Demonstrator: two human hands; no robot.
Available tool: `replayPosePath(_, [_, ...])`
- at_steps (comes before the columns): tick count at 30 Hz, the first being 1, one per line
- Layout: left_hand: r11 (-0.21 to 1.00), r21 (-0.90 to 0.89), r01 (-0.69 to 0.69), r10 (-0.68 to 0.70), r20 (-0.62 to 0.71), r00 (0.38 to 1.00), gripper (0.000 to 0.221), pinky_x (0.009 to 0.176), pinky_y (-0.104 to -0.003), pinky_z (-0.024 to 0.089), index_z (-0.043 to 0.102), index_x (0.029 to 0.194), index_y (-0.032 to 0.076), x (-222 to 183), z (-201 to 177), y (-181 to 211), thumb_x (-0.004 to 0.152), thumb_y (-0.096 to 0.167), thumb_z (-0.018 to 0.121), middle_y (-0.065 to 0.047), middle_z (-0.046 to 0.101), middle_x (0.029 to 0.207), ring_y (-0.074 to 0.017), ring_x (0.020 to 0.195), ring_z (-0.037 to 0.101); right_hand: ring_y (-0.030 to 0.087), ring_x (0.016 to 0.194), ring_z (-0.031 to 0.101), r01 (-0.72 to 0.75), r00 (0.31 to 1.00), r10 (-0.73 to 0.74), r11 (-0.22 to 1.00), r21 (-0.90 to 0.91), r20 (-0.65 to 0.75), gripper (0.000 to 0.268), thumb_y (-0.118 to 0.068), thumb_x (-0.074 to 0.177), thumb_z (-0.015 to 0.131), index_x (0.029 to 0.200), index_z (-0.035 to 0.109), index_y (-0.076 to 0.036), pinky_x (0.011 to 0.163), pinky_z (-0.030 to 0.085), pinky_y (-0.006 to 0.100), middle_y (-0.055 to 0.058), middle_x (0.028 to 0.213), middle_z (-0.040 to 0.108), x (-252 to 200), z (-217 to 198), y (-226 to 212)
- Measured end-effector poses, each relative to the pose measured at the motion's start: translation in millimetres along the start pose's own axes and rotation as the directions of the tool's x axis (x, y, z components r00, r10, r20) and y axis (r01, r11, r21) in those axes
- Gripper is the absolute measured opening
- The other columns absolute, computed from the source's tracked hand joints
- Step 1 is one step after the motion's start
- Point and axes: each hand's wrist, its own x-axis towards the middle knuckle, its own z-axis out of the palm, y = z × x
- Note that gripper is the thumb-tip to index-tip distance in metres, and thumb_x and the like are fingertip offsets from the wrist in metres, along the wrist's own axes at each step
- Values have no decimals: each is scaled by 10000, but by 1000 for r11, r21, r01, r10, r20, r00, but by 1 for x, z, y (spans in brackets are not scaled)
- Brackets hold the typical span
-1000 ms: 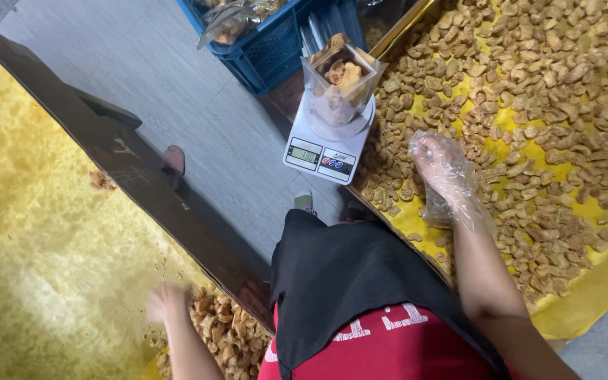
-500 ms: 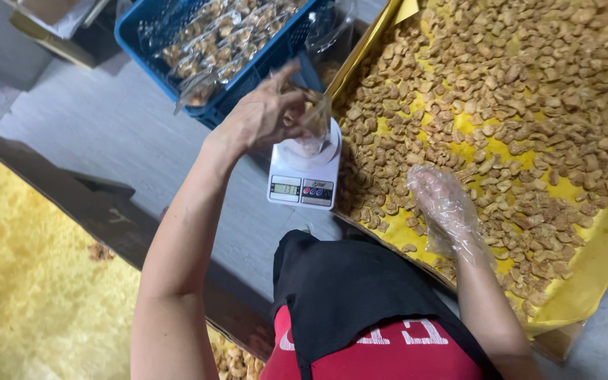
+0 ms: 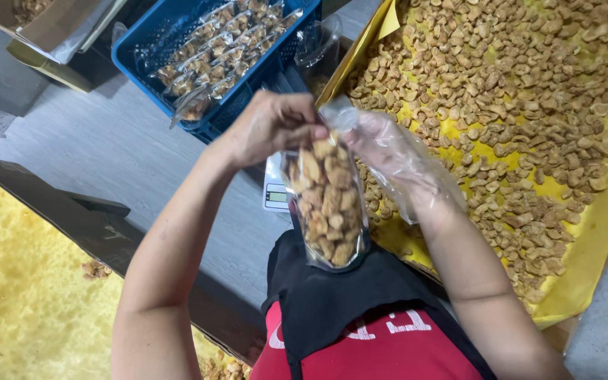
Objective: The person scoops dried fruit pieces from a yellow tray into clear plastic bags, weighs each bag on a digital scale, and places the filled bags into a blue basket. The process is repeated multiple times.
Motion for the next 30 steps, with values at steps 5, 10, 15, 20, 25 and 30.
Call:
replayPosePath(5, [950,-219,223,-223,25,974,208,605,-274,576,687,918,86,-29,20,22,942,291,715,-49,775,836,-101,764,768,168,1115,689,-115,993,122,922,369,4,440,-366,791,841,1092,763,-55,1043,546,375,113,1132,732,-14,17,-7])
replayPosePath(10, [989,-66,130,-134,-68,989,186,694,-320,607,693,953,65,-38,21,27,933,241,750,-57,789,882,-135,790,750,141,919,750,160,987,-154,977,138,-54,188,-161,891,752,1045,765,-53,830,614,251,101,983,784,5,19,24])
replayPosePath(15, [994,18,107,-102,-190,976,229,689,-335,628,626,954,4,-42,43,23,951,219,704,-104,778,877,-171,799,776,163,834,679,197,969,-225,952,234,101,139,-106,1019,665,1084,749,-16,716,582,237,145,933,733,1,16,30])
replayPosePath(20, [986,-90,139,-148,-97,984,319,707,-319,642,528,1148,0,-37,32,14,984,239,662,-138,769,908,-186,828,789,71,944,722,-139,990,120,927,349,76,158,-106,969,654,1056,768,-40,844,593,185,61,1007,789,-17,-1,6])
replayPosePath(25, [983,184,6,-6,-2,1000,214,658,-316,656,722,990,0,-6,35,18,1010,203,656,-140,771,866,-201,755,780,128,719,668,-134,990,137,980,-146,13,147,-147,983,656,1049,772,-85,601,527,264,61,865,761,-8,2,2])
replayPosePath(30, [936,352,-6,-39,119,992,172,591,-341,618,716,908,-21,17,42,14,948,140,669,-118,745,777,-200,628,717,127,682,688,13,998,-33,950,-313,-60,124,-84,973,690,1050,785,-61,581,560,274,61,826,762,-13,1,27])
